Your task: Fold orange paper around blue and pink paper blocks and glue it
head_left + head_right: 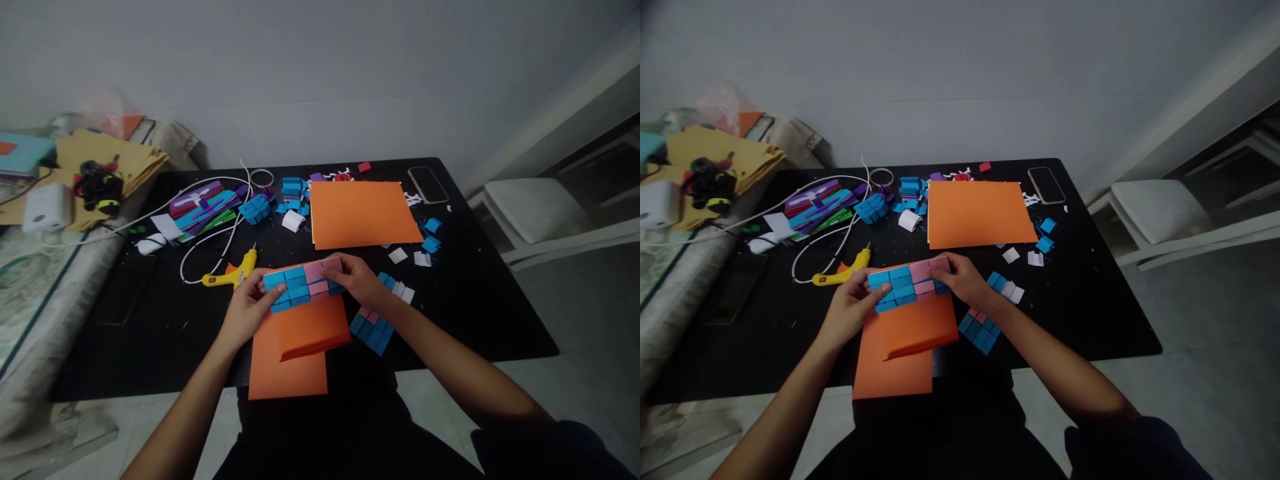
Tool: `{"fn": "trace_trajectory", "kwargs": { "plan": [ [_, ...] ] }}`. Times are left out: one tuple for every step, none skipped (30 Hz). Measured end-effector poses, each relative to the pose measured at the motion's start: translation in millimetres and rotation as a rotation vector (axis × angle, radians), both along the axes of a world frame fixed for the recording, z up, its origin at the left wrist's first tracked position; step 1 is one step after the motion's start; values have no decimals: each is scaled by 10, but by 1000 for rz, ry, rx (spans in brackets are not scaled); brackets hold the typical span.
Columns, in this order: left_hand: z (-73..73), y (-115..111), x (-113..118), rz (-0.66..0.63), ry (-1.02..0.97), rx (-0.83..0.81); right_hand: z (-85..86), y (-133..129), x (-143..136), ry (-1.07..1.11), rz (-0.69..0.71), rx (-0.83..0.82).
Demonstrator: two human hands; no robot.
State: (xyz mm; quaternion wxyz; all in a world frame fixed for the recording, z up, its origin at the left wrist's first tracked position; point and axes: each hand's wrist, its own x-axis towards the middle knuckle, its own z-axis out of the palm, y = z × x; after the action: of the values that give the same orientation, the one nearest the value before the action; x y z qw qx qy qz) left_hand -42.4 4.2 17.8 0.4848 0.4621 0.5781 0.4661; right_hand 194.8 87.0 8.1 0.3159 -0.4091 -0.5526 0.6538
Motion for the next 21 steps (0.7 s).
{"fn": "trace_trajectory", "kwargs": {
  "plan": [
    [-11,-2,17,7,7,7,-6,-16,-7,-5,-11,-1],
    [-19,-3,28,12,11,15,-14,-33,-14,-7,-23,-4],
    [-27,-3,34,19,17,21,-25,-49,-22,-6,-36,-5],
    [-34,-4,37,25,23,27,-38,-65,-32,-3,-53,-1],
    [-44,-4,39,31,28,32,-54,-80,-41,-1,-71,6],
    [-55,-5,42,37,33,36,-70,-94,-51,-1,-89,16],
    [-69,-8,46,42,38,39,-86,-106,-59,-3,-104,25],
    [-85,-12,52,47,42,42,-100,-117,-67,-9,-115,35],
    [-103,-18,59,50,45,43,-112,-125,-74,-17,-122,47],
    [-122,-25,69,51,46,43,-121,-130,-79,-26,-124,59],
    [-142,-33,79,51,47,41,-128,-133,-83,-37,-126,71],
    [-162,-41,90,49,48,38,-133,-132,-87,-50,-127,85],
    [-181,-48,100,46,50,33,-139,-129,-90,-63,-130,100],
    [-200,-53,108,42,53,29,-147,-123,-94,-74,-136,112],
    [-217,-56,114,39,58,24,-157,-117,-98,-85,-141,120],
    [-232,-57,117,38,65,20,-171,-110,-103,-93,-149,124],
    [-246,-55,118,39,74,18,-189,-103,-108,-100,-158,128],
    [-257,-51,116,43,86,18,-208,-97,-114,-105,-164,130],
    [-267,-46,114,49,99,21,-228,-93,-119,-109,-170,131],
    [-275,-41,111,58,112,26,-245,-90,-123,-111,-174,133],
    [-281,-36,108,67,123,31,-258,-90,-127,-112,-179,135]
  ]
}}
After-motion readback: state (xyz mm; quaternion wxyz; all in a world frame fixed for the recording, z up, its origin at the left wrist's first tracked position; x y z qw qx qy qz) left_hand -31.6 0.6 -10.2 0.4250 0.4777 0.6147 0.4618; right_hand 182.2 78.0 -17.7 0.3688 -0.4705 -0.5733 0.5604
